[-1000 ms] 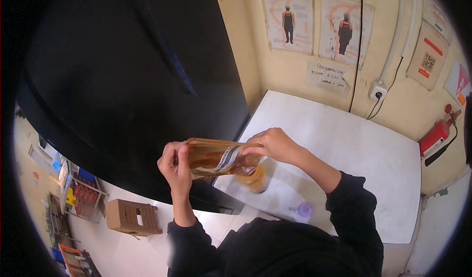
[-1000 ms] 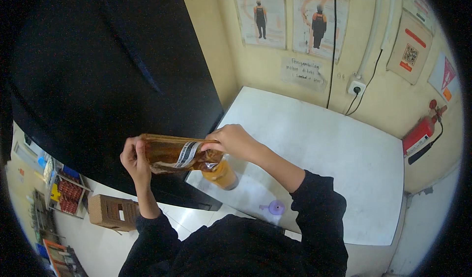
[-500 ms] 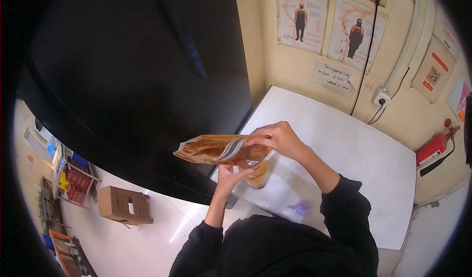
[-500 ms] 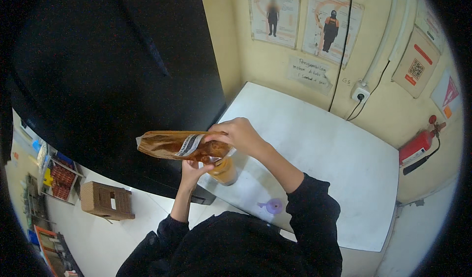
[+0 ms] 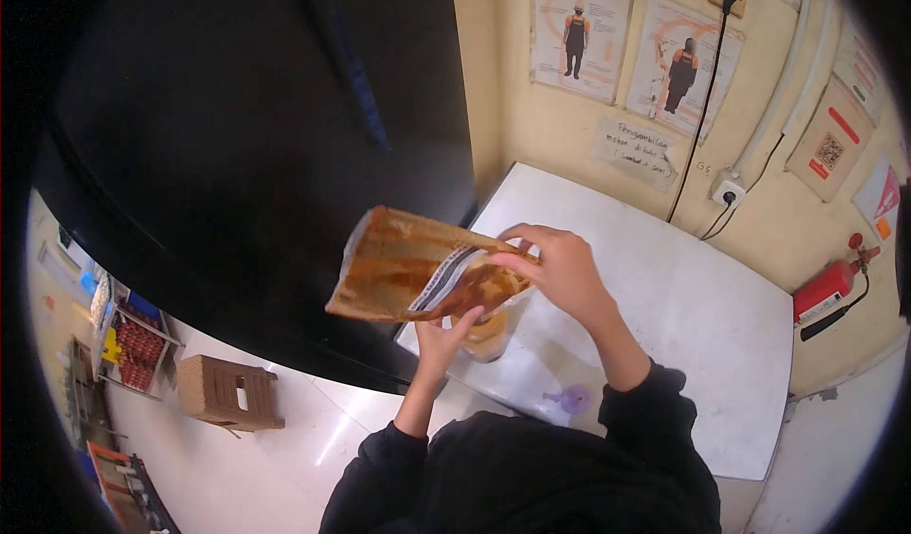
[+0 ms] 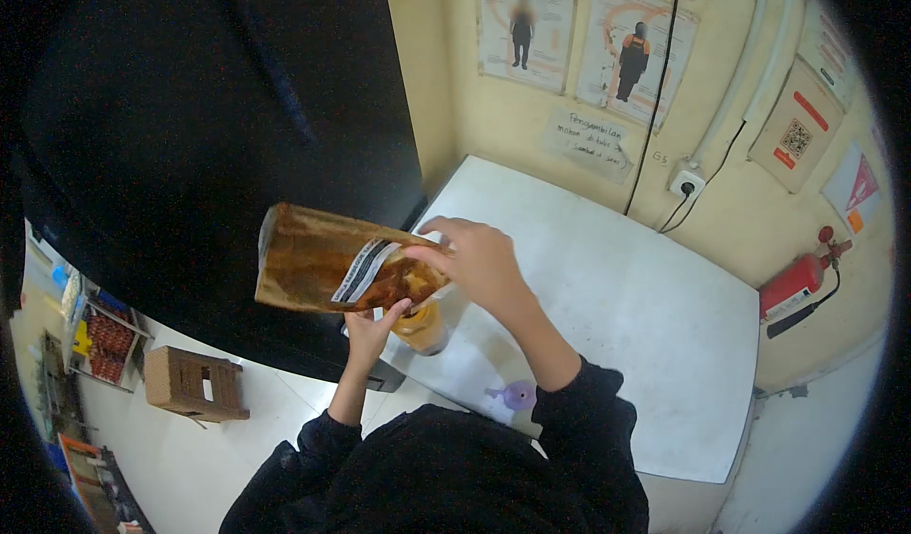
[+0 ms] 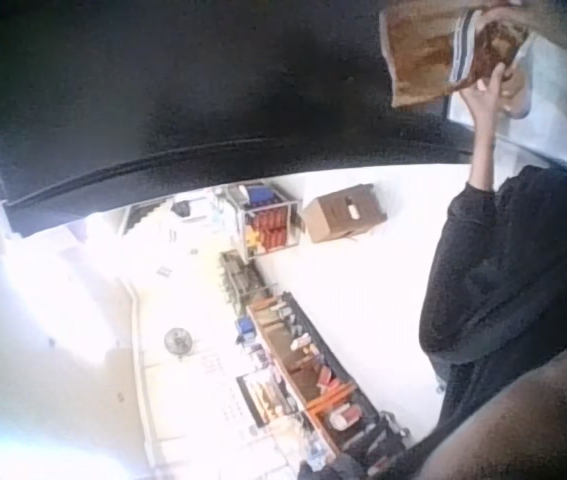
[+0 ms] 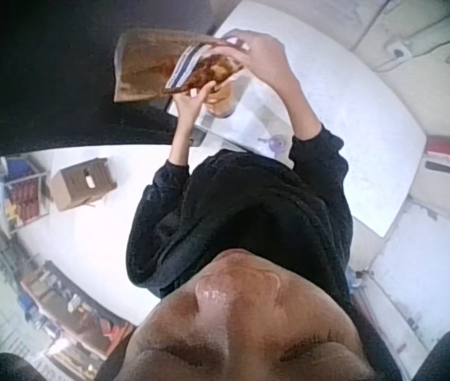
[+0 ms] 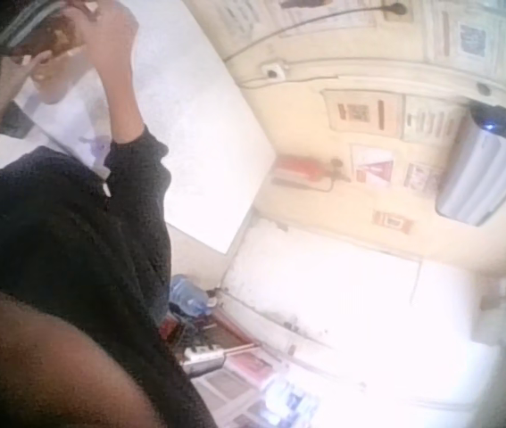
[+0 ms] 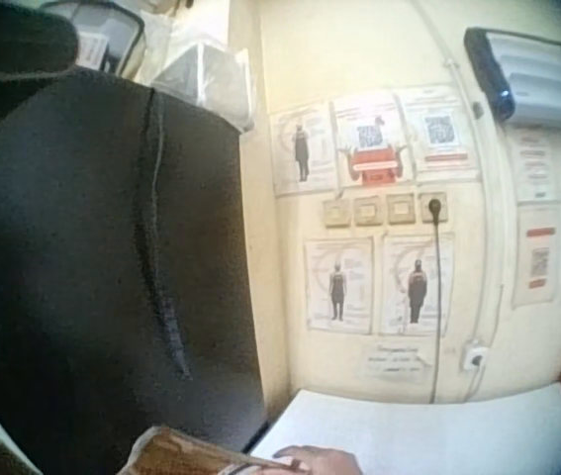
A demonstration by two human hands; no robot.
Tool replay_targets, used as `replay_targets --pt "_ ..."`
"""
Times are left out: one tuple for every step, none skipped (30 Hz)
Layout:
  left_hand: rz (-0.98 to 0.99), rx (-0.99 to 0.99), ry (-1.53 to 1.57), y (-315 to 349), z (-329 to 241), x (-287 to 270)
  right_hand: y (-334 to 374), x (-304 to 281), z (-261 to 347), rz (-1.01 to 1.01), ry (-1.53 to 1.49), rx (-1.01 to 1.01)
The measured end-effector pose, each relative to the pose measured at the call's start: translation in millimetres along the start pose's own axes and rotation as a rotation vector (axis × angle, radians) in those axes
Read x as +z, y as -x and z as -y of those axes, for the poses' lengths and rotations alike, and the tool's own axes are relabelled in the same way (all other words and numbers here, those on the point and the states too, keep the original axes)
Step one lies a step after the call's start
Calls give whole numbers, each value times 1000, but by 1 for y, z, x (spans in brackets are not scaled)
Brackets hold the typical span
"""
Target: The person collects a printed receipt, organizes food containers and bags on a counter, retrieves a large bag of liquid from a refrigerator, and pours it into a plastic bottle.
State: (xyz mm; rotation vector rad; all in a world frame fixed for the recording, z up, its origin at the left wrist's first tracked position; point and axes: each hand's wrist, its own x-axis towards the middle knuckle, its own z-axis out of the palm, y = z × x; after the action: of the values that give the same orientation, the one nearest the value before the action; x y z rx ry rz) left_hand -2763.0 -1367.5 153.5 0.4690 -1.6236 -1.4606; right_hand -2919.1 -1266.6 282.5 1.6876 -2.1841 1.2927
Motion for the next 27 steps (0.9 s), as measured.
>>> replay_targets --pt "-21 -3 5 2 1 -1 4 -5 -3 31 -76 63" --pt "-27 21 5 2 -2 2 8 -8 -13 44 -136 65" --pt "-27 41 8 2 -5 6 13 -8 -28 56 -193 71" --pt "-28 62 12 2 -7 9 18 -8 -37 68 -249 78" --pt "-9 24 52 4 -7 3 20 -6 -36 41 -286 94" --pt "11 -15 93 6 -5 -12 23 -3 -32 13 -323 111" --pt "31 -54 134 5 -3 -22 25 0 -28 -15 -359 127" --pt "-125 -32 251 2 3 -29 25 7 -22 -26 -383 115" --pt "-135 -55 382 -5 -10 -23 27 11 -22 -47 -398 122" --pt "-148 -73 510 -12 -30 -16 29 14 -21 -69 -416 123" --pt "-182 -84 551 -12 -36 -9 34 17 -17 2 -460 166" --pt "-235 -103 512 -11 -45 0 38 25 -9 -21 -499 195" --pt "-239 -101 465 -7 -43 7 44 33 0 -49 -533 230" --pt "-243 -99 417 -1 -39 13 50 42 9 -77 -567 265" --pt "-271 -38 365 5 -36 19 56 55 16 -84 -624 268" --pt "-221 -45 381 13 -43 29 59 65 21 -126 -646 273" --pt "-217 -57 257 17 -37 33 61 74 26 -168 -666 279" --pt "-226 -62 127 19 -35 34 62 80 31 -201 -696 277" --pt "-244 -102 187 22 -34 37 65 78 35 -131 -703 262" --pt "-235 -94 231 22 -34 33 65 76 37 -112 -744 263" --pt "-222 -86 281 18 -35 29 64 72 36 -97 -780 263" --pt "-208 -78 330 14 -36 26 62 66 35 -81 -815 264" --pt "-230 -60 443 10 -36 25 62 57 30 -14 -859 358" --pt "-275 -86 479 9 -38 22 60 44 27 -39 -734 257" --pt "-322 -115 448 7 -39 19 59 31 23 -59 -610 156" --pt "-368 -145 416 6 -40 16 59 22 17 -79 -485 56" --pt "-380 -132 478 6 -40 15 61 18 9 -122 -348 38"
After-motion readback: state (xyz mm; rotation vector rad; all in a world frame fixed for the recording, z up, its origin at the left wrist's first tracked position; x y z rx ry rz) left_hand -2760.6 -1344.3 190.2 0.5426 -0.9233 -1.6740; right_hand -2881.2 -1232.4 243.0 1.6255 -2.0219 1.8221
